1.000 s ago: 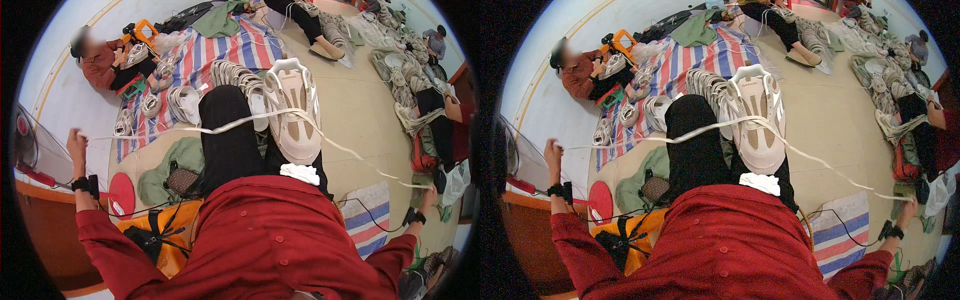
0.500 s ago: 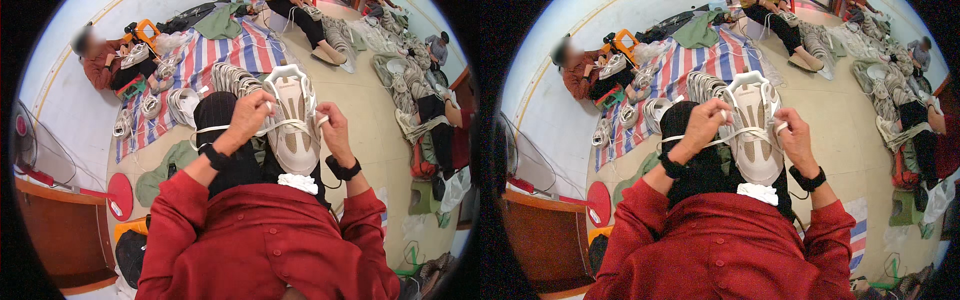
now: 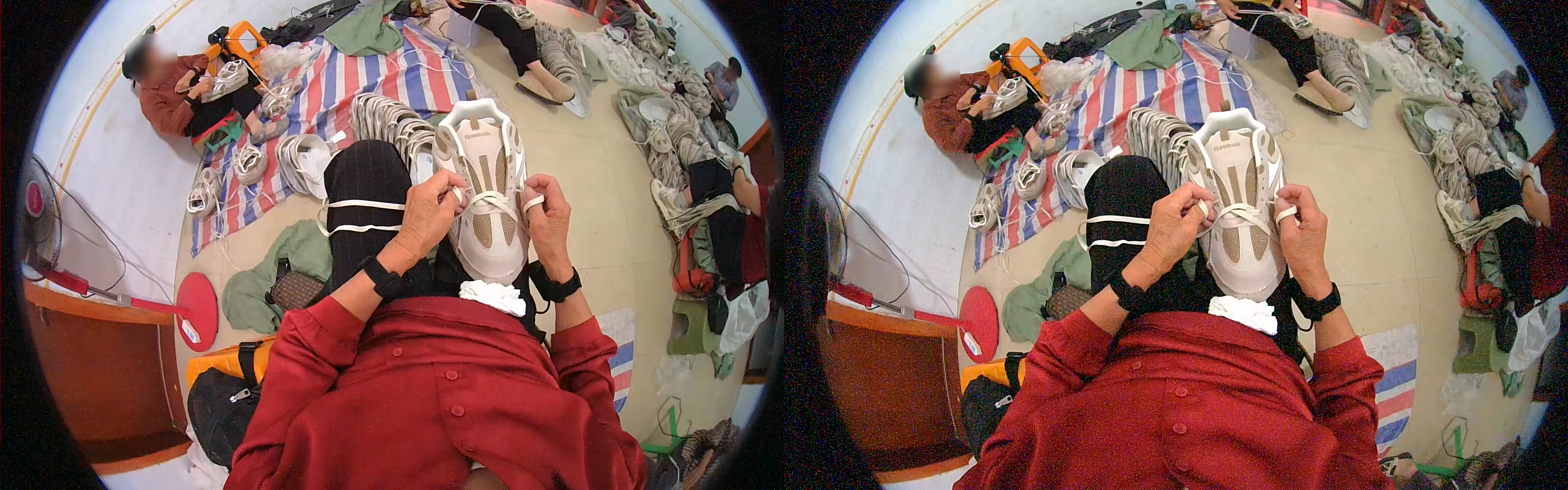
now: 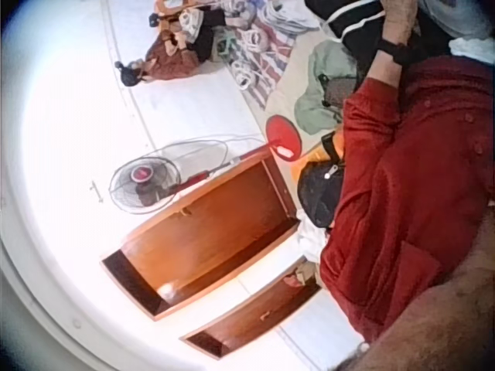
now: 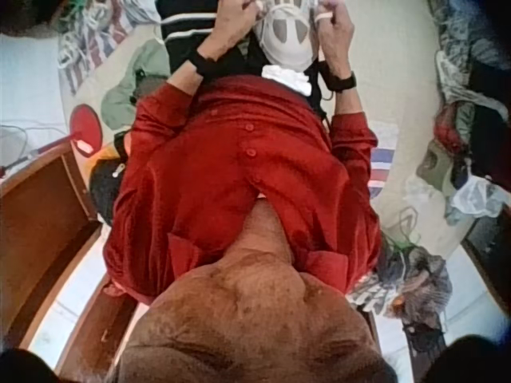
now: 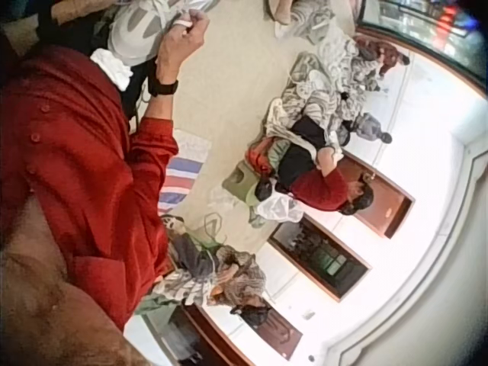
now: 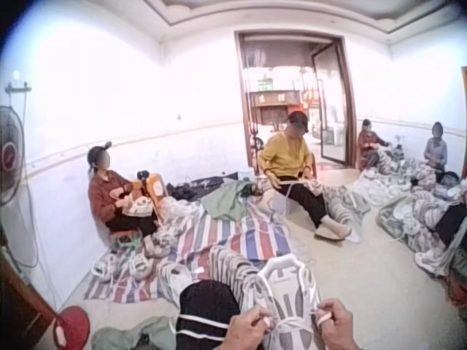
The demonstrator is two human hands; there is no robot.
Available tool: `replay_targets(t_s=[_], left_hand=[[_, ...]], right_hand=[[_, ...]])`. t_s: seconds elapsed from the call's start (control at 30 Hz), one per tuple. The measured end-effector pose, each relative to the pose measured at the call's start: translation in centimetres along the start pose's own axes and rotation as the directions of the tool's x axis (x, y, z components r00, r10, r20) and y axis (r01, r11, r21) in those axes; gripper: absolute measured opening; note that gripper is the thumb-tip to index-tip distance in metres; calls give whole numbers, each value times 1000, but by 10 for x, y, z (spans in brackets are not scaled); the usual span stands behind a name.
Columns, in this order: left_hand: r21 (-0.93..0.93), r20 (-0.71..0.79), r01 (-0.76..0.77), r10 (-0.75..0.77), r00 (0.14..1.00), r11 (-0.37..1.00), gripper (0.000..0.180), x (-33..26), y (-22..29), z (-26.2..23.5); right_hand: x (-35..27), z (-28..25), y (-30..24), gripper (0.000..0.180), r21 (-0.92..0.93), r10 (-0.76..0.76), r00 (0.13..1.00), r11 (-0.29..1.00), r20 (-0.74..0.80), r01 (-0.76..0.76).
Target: The recorder is lacing a white and cream sneaker while sitting in a workshop with several other workers doing the same task.
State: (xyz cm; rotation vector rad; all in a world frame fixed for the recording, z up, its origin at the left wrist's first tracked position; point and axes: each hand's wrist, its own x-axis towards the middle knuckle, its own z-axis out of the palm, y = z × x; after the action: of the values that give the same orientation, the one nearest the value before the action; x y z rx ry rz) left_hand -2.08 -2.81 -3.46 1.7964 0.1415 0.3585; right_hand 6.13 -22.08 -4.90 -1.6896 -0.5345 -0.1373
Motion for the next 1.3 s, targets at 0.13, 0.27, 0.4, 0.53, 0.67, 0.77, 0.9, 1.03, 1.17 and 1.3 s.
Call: replay_targets(t_s=[0.13,0.27,0.4,0.53,0.67,0.77,0.9,1.03,1.17,1.3], left_hand=[[-41,-1,-24,24,1000,999,9,-1,-1,-2],[-69,49,-25,29,998,997,9,-2,1,-2],[53,59,-88,85,995,995,11,-4,1,-2],[81,11,-86,86,996,993,11,-3,4,-2],[39,11,-86,86,996,996,12,-3,3,-1],[63,12,-102,101,995,993,12,-3,2,-1],[70,15,-107,106,994,992,12,-3,1,-2],[92,17,-100,99,995,991,12,-3,-1,-2],[65,5,-112,112,994,992,15,-3,0,-1],[89,18,-111,110,994,990,16,-3,1,-1]], right_hand=[[-1,5,-3,9,31,19,1000,999,-9,-19],[-1,5,-6,12,-55,-21,1000,998,-13,20],[-1,7,-6,12,-178,-155,988,972,-10,151],[2,4,-8,13,-227,-191,981,956,-14,183],[3,4,-15,13,-245,-199,979,948,40,203],[2,5,-12,13,-283,-249,968,928,12,242],[1,4,-4,13,-201,-146,989,970,-19,139],[4,4,-8,12,-180,-124,992,976,2,123],[2,4,-13,12,-248,-179,983,952,31,181],[3,5,-10,12,-261,-212,977,943,11,207]])
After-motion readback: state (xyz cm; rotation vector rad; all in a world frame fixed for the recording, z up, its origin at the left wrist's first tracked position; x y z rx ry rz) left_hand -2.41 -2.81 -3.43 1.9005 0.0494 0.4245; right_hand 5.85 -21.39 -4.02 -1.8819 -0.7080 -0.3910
